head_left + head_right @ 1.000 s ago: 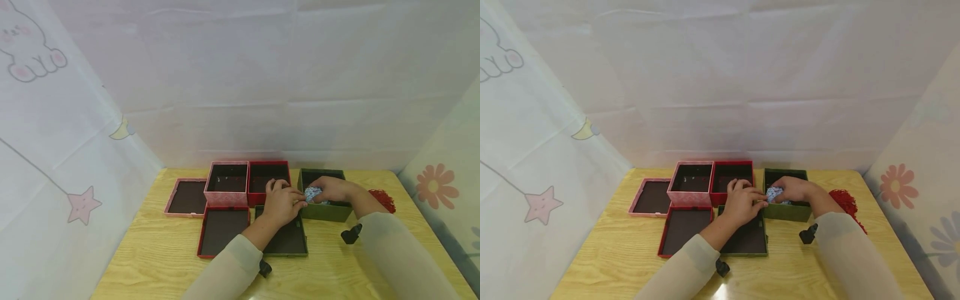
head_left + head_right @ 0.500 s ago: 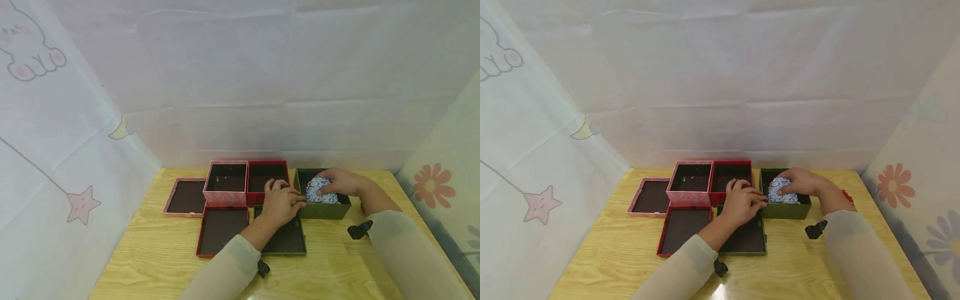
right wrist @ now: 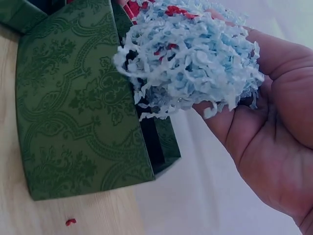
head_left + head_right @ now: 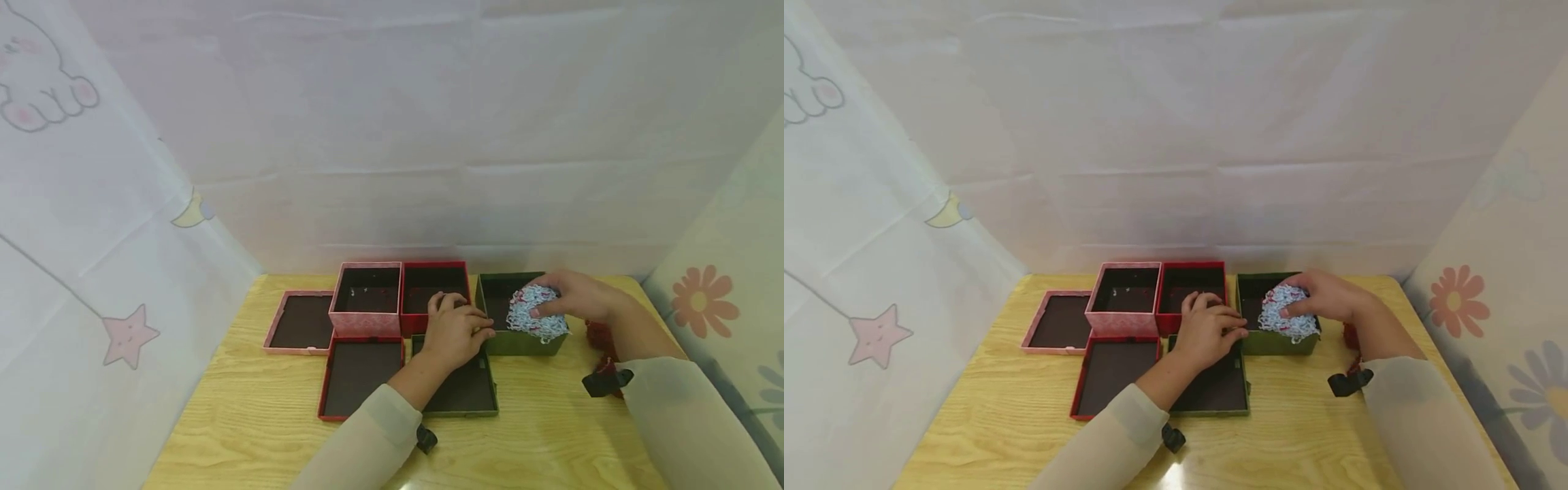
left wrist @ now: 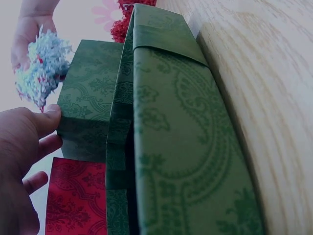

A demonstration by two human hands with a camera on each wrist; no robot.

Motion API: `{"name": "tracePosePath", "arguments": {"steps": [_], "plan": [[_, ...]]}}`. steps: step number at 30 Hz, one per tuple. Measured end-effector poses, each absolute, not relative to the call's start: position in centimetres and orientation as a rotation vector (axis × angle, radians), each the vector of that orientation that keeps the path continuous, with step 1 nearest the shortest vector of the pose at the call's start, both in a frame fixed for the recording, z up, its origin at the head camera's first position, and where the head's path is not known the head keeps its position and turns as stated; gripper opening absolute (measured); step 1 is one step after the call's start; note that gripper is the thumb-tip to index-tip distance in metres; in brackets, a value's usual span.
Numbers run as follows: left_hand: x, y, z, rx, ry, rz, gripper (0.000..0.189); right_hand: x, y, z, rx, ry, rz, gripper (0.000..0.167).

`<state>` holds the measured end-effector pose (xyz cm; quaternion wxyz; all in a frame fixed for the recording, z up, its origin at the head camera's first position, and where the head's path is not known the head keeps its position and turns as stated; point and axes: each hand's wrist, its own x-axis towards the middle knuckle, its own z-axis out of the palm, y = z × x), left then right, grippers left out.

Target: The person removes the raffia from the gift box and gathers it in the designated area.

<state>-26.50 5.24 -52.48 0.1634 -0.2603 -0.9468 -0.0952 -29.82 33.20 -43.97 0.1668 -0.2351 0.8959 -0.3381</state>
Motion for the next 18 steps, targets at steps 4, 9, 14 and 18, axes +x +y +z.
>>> {"name": "tracePosePath", "arguments": {"steps": [4,9,14,18], "plan": [[-26.5,5.3,-52.5,-0.748,-2.704,-0.265,0.028,-28.3,33.9,-43.7,-0.651,2.572,-0.956,0.057],[-26.7,5.4,-52.5,-0.747,-2.692,-0.267,0.027,-26.7,34.6,-44.2,-0.673,2.53,-0.974,0.054],[-27.0,5.4,-52.5,-0.747,-2.687,-0.282,0.026,-25.4,35.1,-45.6,-0.664,2.463,-0.998,0.049],[-27.1,5.5,-52.5,-0.747,-2.698,-0.278,0.028,-24.3,35.4,-46.7,-0.66,2.421,-1.024,0.046]]}}
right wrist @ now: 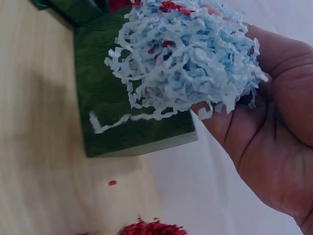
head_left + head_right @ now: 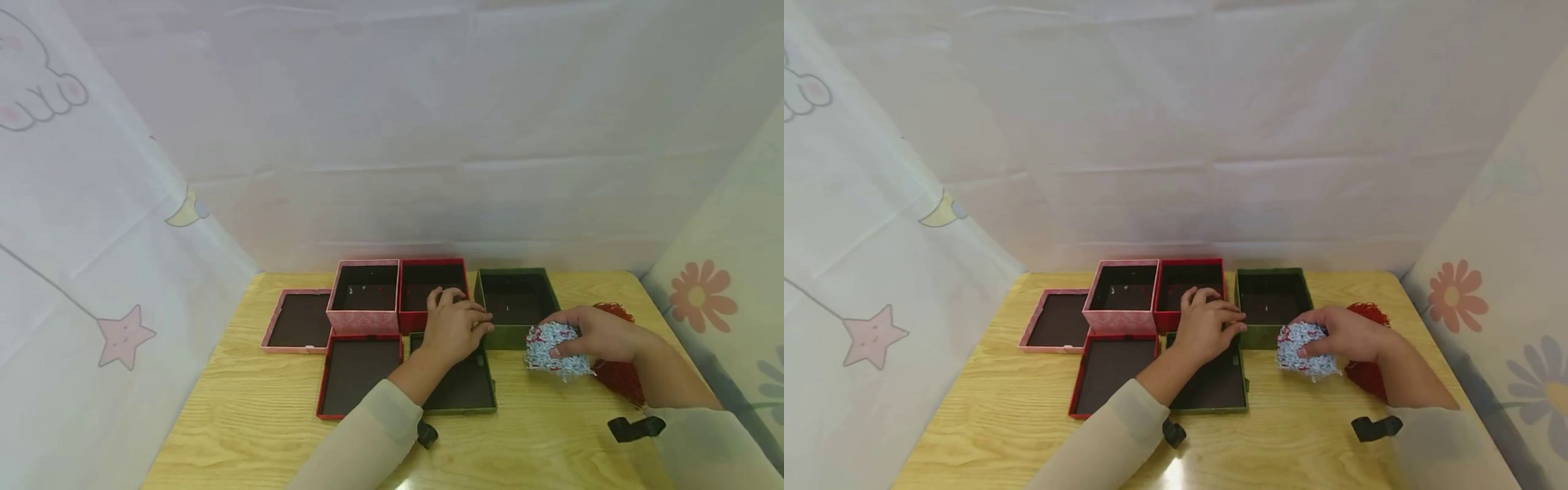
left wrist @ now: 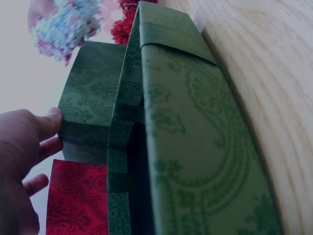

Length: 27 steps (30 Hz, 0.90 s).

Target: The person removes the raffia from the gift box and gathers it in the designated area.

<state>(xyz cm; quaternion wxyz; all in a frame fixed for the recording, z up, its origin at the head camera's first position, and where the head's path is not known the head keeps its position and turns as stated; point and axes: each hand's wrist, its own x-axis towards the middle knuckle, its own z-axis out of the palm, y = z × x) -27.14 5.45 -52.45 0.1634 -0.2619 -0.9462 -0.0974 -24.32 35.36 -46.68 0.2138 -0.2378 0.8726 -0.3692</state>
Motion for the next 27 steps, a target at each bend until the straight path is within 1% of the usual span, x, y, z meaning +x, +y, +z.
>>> {"name": "tracePosePath", "arguments": {"steps": [6,14,18,24,27], "plan": [[-27.1,5.5,-52.3,-0.736,-2.714,-0.262,0.028,-23.0,35.6,-48.3,-0.691,2.424,-1.025,0.044],[-26.8,5.7,-52.4,-0.734,-2.727,-0.26,0.03,-21.6,36.5,-50.9,-0.65,2.496,-0.985,0.045],[-26.8,5.7,-52.5,-0.739,-2.734,-0.252,0.03,-20.9,36.9,-51.7,-0.635,2.541,-0.98,0.047],[-26.7,5.7,-52.3,-0.743,-2.738,-0.239,0.031,-19.9,36.8,-52.5,-0.552,2.666,-0.912,0.056],[-26.7,5.7,-52.3,-0.74,-2.743,-0.24,0.031,-19.8,36.7,-53.0,-0.511,2.724,-0.874,0.057]]}}
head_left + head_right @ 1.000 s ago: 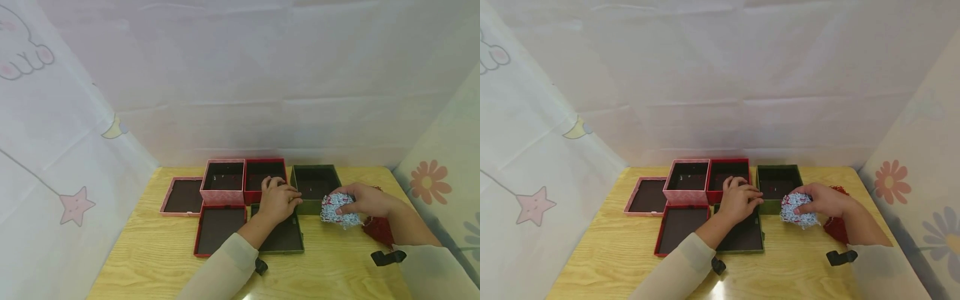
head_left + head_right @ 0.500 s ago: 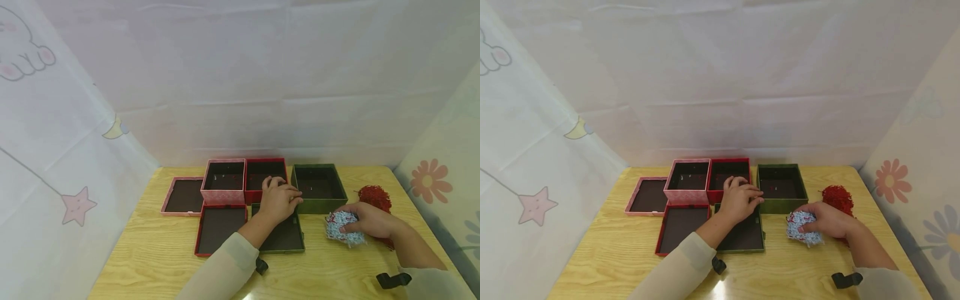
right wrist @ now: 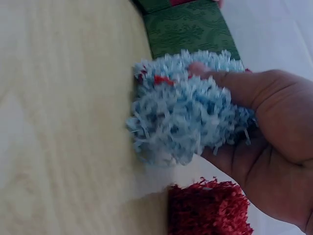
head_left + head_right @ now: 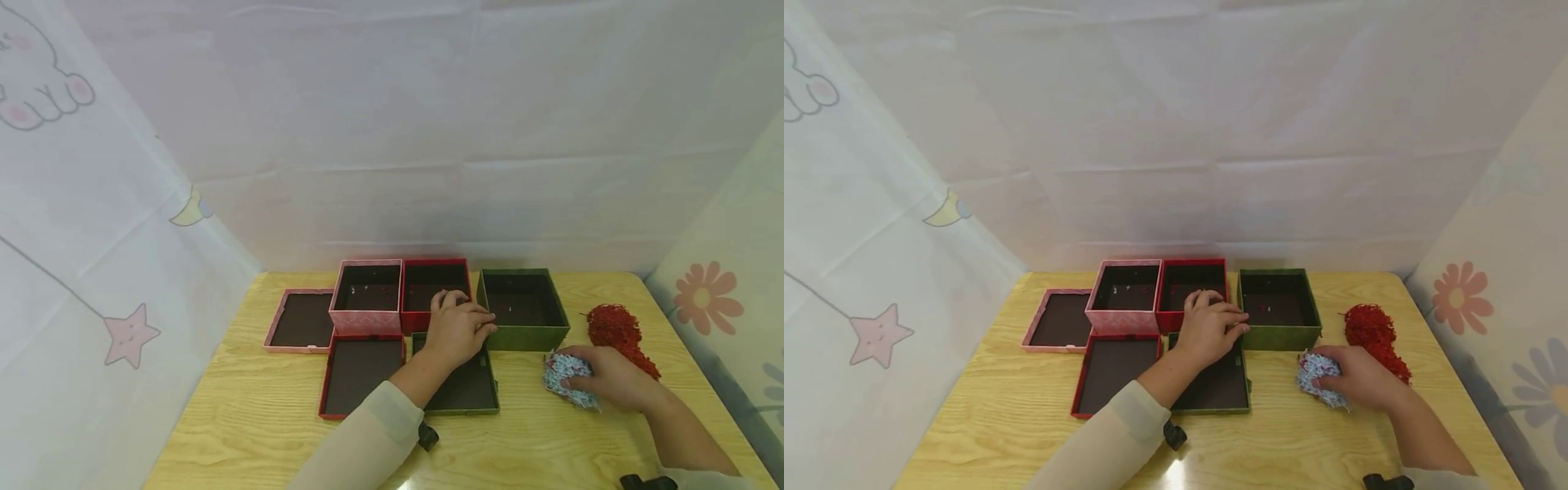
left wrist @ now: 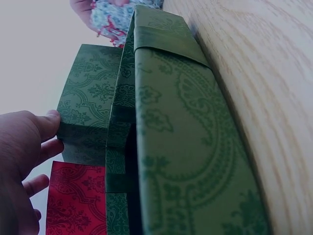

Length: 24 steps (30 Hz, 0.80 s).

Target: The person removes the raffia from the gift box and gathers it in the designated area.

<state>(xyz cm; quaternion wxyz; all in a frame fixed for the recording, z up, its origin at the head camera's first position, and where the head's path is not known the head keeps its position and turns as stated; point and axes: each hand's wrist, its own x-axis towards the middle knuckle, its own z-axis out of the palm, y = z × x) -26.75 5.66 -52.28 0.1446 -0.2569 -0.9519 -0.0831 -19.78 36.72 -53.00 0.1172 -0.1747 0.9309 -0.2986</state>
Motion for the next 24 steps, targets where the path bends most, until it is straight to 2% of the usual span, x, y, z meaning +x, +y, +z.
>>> {"name": "tracePosePath", "arguments": {"steps": [11,24], "plan": [[-26.8,5.6,-52.6,-0.749,-2.733,-0.249,0.033,-19.0,35.6,-55.2,-0.495,2.92,-0.821,0.048],[-26.2,4.7,-51.6,-0.813,-2.748,-0.379,0.032,-18.7,35.3,-54.6,-0.538,2.933,-0.649,0.062]]}}
